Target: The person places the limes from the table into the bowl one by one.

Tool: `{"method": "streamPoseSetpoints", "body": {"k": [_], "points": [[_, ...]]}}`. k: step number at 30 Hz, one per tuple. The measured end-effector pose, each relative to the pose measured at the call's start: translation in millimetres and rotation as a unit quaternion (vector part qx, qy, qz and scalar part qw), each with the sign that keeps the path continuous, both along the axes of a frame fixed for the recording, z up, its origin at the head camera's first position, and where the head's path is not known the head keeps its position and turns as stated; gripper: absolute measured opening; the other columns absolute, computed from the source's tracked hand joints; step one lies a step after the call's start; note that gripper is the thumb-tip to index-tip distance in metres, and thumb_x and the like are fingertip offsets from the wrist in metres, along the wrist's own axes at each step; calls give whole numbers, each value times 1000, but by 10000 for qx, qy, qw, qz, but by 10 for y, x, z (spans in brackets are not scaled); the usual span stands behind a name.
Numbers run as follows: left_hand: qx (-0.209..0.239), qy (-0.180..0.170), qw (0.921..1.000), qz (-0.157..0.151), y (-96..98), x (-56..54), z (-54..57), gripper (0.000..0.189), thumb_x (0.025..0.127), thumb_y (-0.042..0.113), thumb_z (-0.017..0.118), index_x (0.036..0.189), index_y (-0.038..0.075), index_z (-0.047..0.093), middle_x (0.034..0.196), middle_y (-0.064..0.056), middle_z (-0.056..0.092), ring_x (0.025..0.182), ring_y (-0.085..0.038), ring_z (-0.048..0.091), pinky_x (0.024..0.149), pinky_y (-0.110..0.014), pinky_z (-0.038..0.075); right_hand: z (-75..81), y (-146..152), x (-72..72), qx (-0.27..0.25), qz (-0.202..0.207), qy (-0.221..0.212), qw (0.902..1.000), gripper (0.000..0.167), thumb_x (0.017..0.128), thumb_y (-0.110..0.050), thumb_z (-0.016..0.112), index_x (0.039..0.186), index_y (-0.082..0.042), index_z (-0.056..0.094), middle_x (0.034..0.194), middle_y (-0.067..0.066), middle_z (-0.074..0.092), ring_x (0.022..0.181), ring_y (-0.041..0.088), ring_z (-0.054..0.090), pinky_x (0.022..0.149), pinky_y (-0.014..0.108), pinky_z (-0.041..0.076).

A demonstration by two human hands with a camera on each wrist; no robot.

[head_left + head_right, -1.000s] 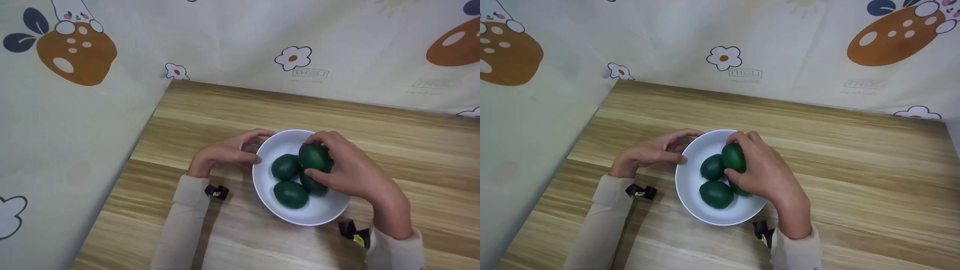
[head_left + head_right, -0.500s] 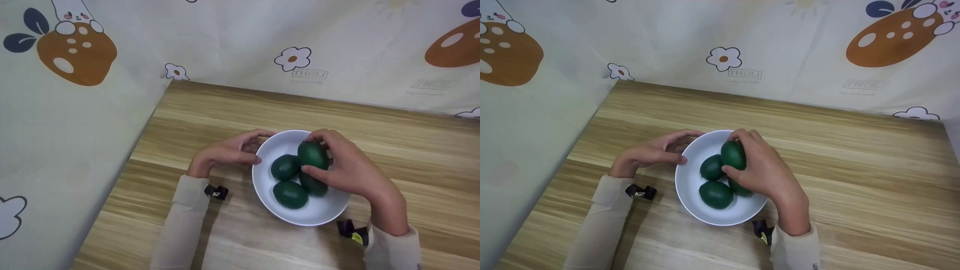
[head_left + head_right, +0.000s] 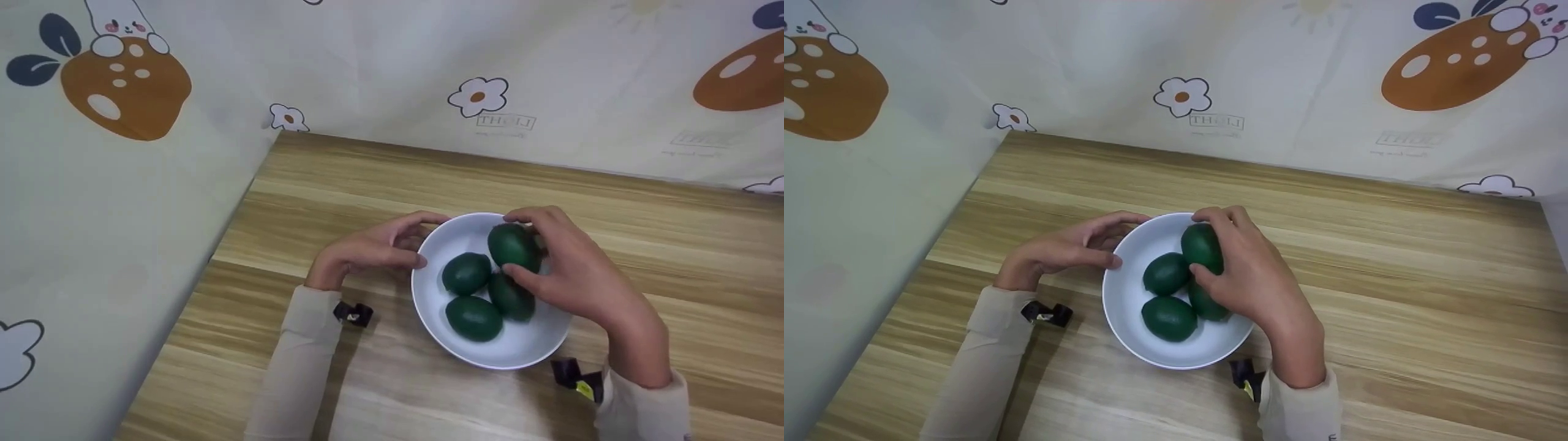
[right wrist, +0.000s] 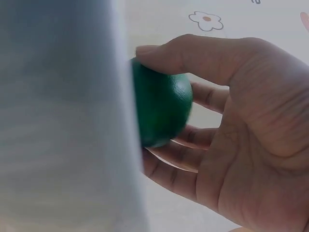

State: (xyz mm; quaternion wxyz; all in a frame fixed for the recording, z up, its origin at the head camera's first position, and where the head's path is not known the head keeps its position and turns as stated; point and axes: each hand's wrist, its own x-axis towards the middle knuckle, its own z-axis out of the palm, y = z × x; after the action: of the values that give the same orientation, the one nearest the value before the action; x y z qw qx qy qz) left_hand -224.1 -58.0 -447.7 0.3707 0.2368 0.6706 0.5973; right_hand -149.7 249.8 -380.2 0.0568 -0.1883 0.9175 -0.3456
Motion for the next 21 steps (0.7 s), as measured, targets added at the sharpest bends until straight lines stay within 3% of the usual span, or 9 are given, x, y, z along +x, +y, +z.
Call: {"method": "streamPoseSetpoints", "body": {"k": [5,21], "points": [[38,66,10000,-26,-4,-3,-15,75,93,2,65,162,15,38,153,-19,53,137,-32,60,107,-42,57,7,27,7,-78,-30,176,9998,58,93,-14,80,145,-12,54,141,14,59,125,35,63,96,56,59],[-24,105,9999,9,-1,-9,-12,75,93,4,66,161,17,40,154,-18,53,138,-34,59,108,-47,57,0,83,-9,-83,-89,-58,9999,50,99,-20,74,145,-10,56,143,15,58,127,36,62,100,60,59]]}}
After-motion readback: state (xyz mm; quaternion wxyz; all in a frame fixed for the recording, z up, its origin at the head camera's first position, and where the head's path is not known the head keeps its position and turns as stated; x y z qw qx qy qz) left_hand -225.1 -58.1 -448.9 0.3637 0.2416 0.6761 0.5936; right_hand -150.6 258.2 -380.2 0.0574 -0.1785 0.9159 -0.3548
